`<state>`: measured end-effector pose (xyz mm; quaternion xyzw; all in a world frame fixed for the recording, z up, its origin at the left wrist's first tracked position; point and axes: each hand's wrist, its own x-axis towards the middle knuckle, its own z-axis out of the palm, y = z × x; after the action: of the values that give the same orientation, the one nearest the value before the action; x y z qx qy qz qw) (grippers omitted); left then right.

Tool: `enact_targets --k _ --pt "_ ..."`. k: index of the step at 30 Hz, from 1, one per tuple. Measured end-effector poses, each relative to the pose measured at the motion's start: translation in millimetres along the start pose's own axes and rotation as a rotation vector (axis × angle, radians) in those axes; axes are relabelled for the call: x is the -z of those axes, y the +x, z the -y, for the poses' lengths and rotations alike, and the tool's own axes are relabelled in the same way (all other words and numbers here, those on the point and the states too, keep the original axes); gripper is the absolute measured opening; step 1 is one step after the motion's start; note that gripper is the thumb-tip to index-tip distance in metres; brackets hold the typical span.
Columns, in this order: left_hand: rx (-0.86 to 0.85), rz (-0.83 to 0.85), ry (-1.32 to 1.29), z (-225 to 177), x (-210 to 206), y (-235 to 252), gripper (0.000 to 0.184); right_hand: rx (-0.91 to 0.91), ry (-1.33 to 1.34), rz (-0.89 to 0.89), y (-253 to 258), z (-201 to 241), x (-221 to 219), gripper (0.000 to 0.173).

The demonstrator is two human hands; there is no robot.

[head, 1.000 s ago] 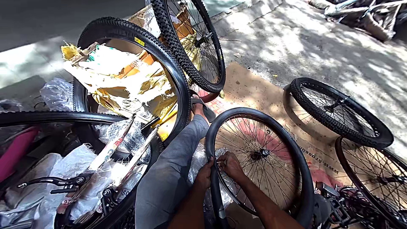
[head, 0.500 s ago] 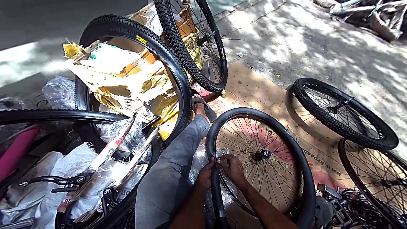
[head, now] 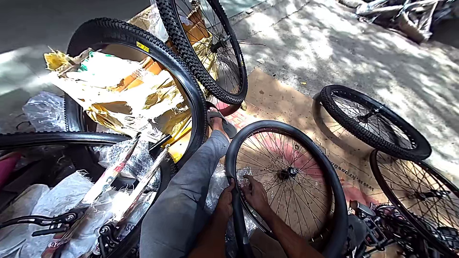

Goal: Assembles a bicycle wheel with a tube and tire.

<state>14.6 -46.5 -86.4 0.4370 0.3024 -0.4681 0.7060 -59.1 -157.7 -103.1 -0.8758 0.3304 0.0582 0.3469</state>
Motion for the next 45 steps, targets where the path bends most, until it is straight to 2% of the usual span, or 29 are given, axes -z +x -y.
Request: enact_targets --k 2,4,5,10,15,17,21,25,27,29,31,32,36,41,42,45 --pt "-0.004 -0.017 0.023 0.7 -1.2 -3.8 0.041 -0.128 -0.009 -0.031 2.6 12.1 -1.5 0.036" --pt "0.016 -0.015 0.009 -0.1 -3.1 -4.3 0.041 -0.258 0.0 -0.04 8.8 25.2 0.8 0.041" --pt "0.021 -0.011 -0.011 0.2 -2.2 -1.4 0.04 -0.267 0.002 -0.034 10.6 25.9 1.9 0.044" --pt "-0.05 -0.026 0.041 6.6 10.0 19.3 0.045 0.045 0.008 0.015 -0.3 -0.7 3.4 0.045" --pt "-0.079 0.033 0.106 6.0 7.7 13.0 0.046 -0.011 -0.059 -0.069 4.0 1.6 -2.4 0.036" --pt "-0.057 -0.031 0.117 0.8 -2.2 -0.1 0.045 -0.031 -0.067 -0.059 5.0 3.4 -1.7 0.036" --pt "-0.04 -0.066 0.139 2.9 -6.9 -4.5 0.046 -0.149 -0.081 -0.055 8.3 15.7 1.2 0.045" --pt "-0.049 0.02 0.092 4.1 2.1 5.1 0.047 0.009 0.005 -0.054 -0.1 1.7 0.2 0.038" --pt "-0.043 0.03 0.08 5.4 5.4 9.6 0.047 0.034 -0.012 -0.032 -0.9 -2.2 -0.2 0.042" --pt "-0.01 -0.046 0.097 2.3 -4.7 -4.2 0.046 -0.071 -0.035 -0.083 2.0 5.9 -1.5 0.038" --pt "0.017 -0.062 0.086 -0.3 -8.1 -8.9 0.047 -0.189 -0.028 -0.097 8.2 16.8 -0.6 0.042" --pt "0.021 -0.056 0.077 0.3 -5.6 -5.4 0.049 -0.189 -0.016 -0.092 8.8 17.1 -0.6 0.043" --pt "-0.018 -0.029 0.088 0.4 1.7 3.2 0.047 0.023 0.009 0.0 0.3 1.3 2.6 0.041" --pt "0.0 -0.027 0.095 0.1 0.4 -0.1 0.048 -0.178 -0.013 -0.044 9.2 15.5 -0.9 0.037" --pt "-0.001 -0.017 0.091 -0.1 2.7 1.8 0.049 -0.176 0.001 -0.036 9.5 16.2 -0.7 0.037" --pt "-0.025 0.021 0.075 3.8 8.9 14.0 0.048 -0.02 0.028 0.021 2.3 0.9 2.1 0.039"
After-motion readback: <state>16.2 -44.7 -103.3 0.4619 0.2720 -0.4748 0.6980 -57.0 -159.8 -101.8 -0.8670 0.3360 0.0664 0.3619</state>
